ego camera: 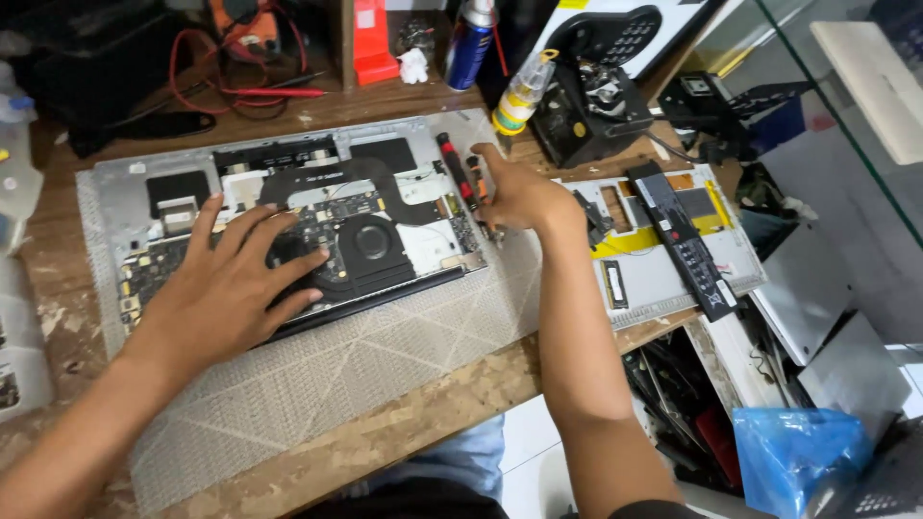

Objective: Installing a cooling fan into a laptop by securing screws with a screwdriver and connecting the power cable.

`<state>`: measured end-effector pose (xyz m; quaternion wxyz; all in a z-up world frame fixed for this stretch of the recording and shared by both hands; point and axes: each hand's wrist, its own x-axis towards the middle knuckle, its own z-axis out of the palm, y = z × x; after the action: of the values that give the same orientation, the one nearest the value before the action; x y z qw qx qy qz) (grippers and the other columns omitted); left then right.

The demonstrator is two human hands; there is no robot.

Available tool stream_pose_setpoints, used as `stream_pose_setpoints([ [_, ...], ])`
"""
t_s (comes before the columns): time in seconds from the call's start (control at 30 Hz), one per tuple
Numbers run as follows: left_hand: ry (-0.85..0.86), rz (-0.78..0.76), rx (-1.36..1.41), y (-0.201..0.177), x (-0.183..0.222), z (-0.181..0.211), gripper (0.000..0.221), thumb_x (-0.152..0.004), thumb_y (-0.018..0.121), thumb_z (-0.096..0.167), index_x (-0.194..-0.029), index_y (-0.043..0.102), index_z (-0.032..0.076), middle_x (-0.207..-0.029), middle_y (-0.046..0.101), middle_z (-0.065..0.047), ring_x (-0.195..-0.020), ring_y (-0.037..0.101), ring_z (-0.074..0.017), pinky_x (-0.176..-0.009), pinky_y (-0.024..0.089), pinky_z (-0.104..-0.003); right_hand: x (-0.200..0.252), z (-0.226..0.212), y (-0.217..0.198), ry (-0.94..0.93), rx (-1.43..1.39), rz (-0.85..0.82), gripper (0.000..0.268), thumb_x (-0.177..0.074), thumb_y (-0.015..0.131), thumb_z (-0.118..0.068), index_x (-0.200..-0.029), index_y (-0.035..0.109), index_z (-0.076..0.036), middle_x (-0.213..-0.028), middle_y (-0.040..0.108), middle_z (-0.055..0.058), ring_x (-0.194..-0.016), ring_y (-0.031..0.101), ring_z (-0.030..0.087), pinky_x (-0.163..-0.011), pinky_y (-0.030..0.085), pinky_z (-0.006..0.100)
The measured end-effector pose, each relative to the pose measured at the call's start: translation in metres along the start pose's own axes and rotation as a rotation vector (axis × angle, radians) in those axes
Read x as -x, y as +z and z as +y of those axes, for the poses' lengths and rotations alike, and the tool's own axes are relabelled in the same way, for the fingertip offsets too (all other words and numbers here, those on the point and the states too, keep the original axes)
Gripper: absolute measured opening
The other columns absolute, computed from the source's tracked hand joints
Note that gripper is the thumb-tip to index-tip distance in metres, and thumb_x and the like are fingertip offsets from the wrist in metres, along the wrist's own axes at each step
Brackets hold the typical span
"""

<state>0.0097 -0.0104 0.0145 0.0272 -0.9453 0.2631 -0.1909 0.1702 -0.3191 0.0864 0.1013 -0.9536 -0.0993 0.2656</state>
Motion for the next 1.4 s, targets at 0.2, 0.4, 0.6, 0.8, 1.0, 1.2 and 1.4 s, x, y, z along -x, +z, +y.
stream_pose_setpoints([
  [0.2,0.059,0.026,0.105,-0.005,-0.043,0.008,0.040,-0.094,0.058,0.052,-0.109,0.073,0.018,-0.128,0.067,-0.013,-0.124,0.061,-0.0302,-0.124,0.028,-0.062,-0.024,0.042,0.001,-0.021,-0.077,0.086,0.077,-0.089,0.063,-0.010,-0.157,0.027,-0.020,-0.151,0.046,0.023,-0.121,0.061,0.035,-0.096,0.048,0.046],
  [0.4,0.117,0.164,0.221,0.036,-0.107,0.030,0.024,-0.087,0.072,0.040,-0.098,0.072,0.018,-0.111,0.063,-0.002,-0.111,0.066,-0.0273,-0.115,0.040,-0.056,-0.086,0.089,0.029,-0.026,0.178,0.181,0.038,-0.084,0.072,-0.024,-0.122,0.075,-0.020,-0.111,0.074,0.021,-0.109,0.071,0.039,-0.089,0.058,0.051],
  [0.6,0.159,0.150,0.413,0.071,-0.153,0.047,0.012,-0.092,0.071,0.028,-0.098,0.070,0.017,-0.106,0.062,-0.001,-0.106,0.066,-0.0257,-0.107,0.043,-0.051,-0.095,0.089,0.038,-0.097,0.156,0.237,0.031,-0.076,0.072,-0.011,-0.106,0.078,-0.007,-0.093,0.075,0.021,-0.100,0.073,0.041,-0.085,0.059,0.049],
  [0.8,0.002,0.136,0.423,0.061,-0.147,0.035,0.022,-0.089,0.074,0.030,-0.106,0.067,0.018,-0.109,0.064,-0.003,-0.104,0.066,-0.0271,-0.102,0.043,-0.050,-0.053,0.029,0.027,-0.622,-0.224,0.331,0.031,-0.077,0.069,-0.010,-0.104,0.054,-0.006,-0.066,0.066,0.014,-0.073,0.071,0.038,-0.068,0.055,0.049],
  [1.0,-0.207,0.163,0.495,0.039,-0.090,-0.016,0.015,-0.090,0.076,0.020,-0.104,0.072,0.017,-0.101,0.068,-0.001,-0.102,0.068,-0.0266,-0.096,0.040,-0.045,-0.019,-0.040,0.049,-1.059,-0.238,0.334,0.026,-0.077,0.072,0.007,-0.100,0.061,-0.002,-0.082,0.069,0.019,-0.082,0.072,0.043,-0.070,0.058,0.049],
  [1.2,-0.314,0.116,0.454,0.026,-0.023,-0.025,0.006,-0.092,0.074,0.018,-0.097,0.073,0.015,-0.097,0.069,-0.001,-0.094,0.066,-0.0241,-0.096,0.040,-0.042,0.001,-0.073,0.083,-1.168,-0.397,0.288,0.017,-0.082,0.072,0.005,-0.088,0.062,-0.007,-0.083,0.064,0.008,-0.086,0.071,0.034,-0.076,0.057,0.041],
  [1.4,-0.299,0.133,0.427,0.015,0.017,-0.032,0.010,-0.084,0.078,0.018,-0.092,0.074,0.015,-0.100,0.071,-0.001,-0.101,0.065,-0.0261,-0.100,0.038,-0.044,0.001,-0.085,0.101,-1.013,-0.531,0.322,0.024,-0.086,0.073,0.000,-0.108,0.068,-0.010,-0.091,0.076,0.011,-0.083,0.076,0.034,-0.072,0.061,0.040],
])
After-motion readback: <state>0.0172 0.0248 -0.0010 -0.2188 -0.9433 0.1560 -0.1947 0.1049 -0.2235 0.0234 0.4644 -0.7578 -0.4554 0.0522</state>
